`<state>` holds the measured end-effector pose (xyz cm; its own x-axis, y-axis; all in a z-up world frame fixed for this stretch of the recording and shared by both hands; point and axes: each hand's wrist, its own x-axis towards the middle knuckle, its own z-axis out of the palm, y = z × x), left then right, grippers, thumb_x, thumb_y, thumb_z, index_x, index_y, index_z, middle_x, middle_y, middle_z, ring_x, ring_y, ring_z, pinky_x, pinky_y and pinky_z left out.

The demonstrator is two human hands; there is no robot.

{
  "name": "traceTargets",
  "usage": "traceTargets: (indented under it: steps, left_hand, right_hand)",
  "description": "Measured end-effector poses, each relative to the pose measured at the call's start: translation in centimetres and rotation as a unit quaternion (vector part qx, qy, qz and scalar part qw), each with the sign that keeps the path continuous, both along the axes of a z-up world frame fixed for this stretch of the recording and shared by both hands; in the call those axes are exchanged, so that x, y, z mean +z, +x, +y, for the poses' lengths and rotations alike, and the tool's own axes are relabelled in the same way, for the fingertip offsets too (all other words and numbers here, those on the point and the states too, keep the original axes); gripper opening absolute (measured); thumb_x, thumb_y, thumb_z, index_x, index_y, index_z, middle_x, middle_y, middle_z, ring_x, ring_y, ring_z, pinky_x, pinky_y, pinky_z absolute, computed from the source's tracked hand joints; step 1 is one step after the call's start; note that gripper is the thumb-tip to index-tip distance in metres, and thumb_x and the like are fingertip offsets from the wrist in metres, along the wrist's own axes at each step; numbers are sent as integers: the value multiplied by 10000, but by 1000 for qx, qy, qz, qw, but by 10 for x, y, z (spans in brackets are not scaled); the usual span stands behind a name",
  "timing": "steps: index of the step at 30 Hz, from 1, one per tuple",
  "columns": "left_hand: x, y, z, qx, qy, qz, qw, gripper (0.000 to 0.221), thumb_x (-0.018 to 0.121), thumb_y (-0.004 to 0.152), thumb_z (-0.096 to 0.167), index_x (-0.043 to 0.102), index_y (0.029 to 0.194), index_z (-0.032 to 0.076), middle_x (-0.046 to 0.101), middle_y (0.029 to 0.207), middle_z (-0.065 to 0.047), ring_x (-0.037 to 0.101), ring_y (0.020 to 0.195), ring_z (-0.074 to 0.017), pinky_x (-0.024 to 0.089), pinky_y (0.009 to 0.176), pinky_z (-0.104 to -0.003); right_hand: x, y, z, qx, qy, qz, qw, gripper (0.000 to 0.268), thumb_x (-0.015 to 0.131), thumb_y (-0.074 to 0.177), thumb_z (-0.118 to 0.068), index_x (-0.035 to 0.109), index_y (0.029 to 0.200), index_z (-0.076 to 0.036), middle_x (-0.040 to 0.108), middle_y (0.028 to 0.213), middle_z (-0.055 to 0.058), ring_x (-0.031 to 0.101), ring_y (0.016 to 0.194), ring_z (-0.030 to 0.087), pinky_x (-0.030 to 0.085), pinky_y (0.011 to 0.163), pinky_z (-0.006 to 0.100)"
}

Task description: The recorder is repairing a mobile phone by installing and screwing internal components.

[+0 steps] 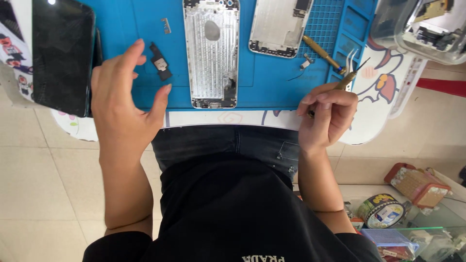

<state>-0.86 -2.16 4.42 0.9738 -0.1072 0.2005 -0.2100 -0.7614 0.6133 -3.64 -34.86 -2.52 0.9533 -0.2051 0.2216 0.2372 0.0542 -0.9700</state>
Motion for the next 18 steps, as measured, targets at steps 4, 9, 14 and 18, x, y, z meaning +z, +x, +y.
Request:
traceTargets:
  steps: [4, 9, 14, 18]
  left_hand:
    - [-14, -1, 3, 11, 3, -2, 1000, 611, 850, 932, 68, 534, 1454, 43, 643, 1252, -126, 601, 1183, -287, 550, 932, -355]
    - [-23, -5, 2, 7, 48, -9, 999, 510, 824, 1017, 49, 566, 1455, 93, 672, 1116, -38, 629, 1038, -223, 533, 878, -330]
    - [-25, -5, -1, 7, 34, 11, 999, 536, 813, 1049, 41, 523, 1500, 59, 673, 1085, -51, 620, 971, -200, 516, 825, -304]
    - [-26, -9, -1, 29, 23, 32, 999, 653, 815, 1054, 35, 422, 1576, 34, 686, 1085, -56, 603, 927, -177, 517, 830, -285]
  right_hand:
    - [-1, 0, 0, 18, -22, 4, 1000, 84, 481, 1178, -127, 478, 1141, -53, 608, 918, 147, 489, 595, 133, 413, 543, 221]
    - [-2, -1, -1, 25, -47, 9, 999, 86, 477, 1177, -128, 481, 1146, -48, 609, 922, 143, 502, 603, 132, 418, 547, 228]
    - [1, 0, -1, 5, -26, -2, 1000, 80, 474, 1170, -132, 479, 1153, -54, 610, 925, 136, 500, 596, 131, 406, 543, 222]
    - [3, 1, -1, 4, -23, 10, 1000, 80, 457, 1173, -130, 477, 1152, -56, 607, 935, 136, 501, 588, 122, 387, 538, 216]
